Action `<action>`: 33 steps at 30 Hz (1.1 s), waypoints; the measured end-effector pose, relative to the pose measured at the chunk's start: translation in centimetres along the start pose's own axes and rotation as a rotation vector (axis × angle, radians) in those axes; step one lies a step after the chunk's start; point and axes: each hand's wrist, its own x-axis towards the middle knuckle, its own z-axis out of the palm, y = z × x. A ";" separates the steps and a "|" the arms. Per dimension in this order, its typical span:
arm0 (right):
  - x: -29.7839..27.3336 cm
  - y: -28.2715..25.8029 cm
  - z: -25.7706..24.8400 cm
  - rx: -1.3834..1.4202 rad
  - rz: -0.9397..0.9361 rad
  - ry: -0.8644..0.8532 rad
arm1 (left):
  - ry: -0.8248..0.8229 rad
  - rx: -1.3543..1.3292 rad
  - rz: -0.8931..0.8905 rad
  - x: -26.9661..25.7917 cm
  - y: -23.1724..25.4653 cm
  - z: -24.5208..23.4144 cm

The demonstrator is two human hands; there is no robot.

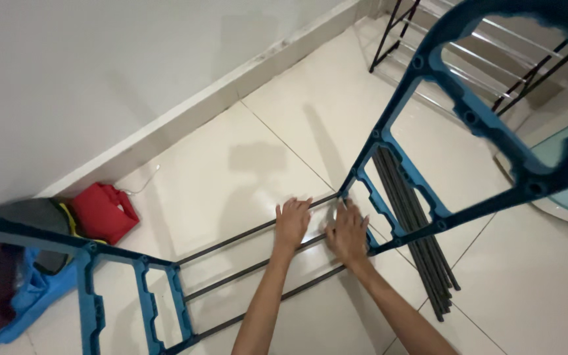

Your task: The person assembles a blue plastic rack by inserting black rods into the side frames. They align the frames, insert rods one by one, and adjust the structure to ensure stability.

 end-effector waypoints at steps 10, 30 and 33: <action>-6.2 -0.9 -3.3 0.097 -0.478 -0.224 | -0.227 -0.055 -0.062 -13.6 0.0 -7.8; -6.1 -2.8 -3.7 0.002 -0.203 -0.334 | -0.294 0.204 -0.210 -16.3 -4.9 -9.8; -5.4 -3.0 -2.8 0.005 -0.154 -0.282 | -0.256 0.176 -0.258 -15.7 -5.9 -9.9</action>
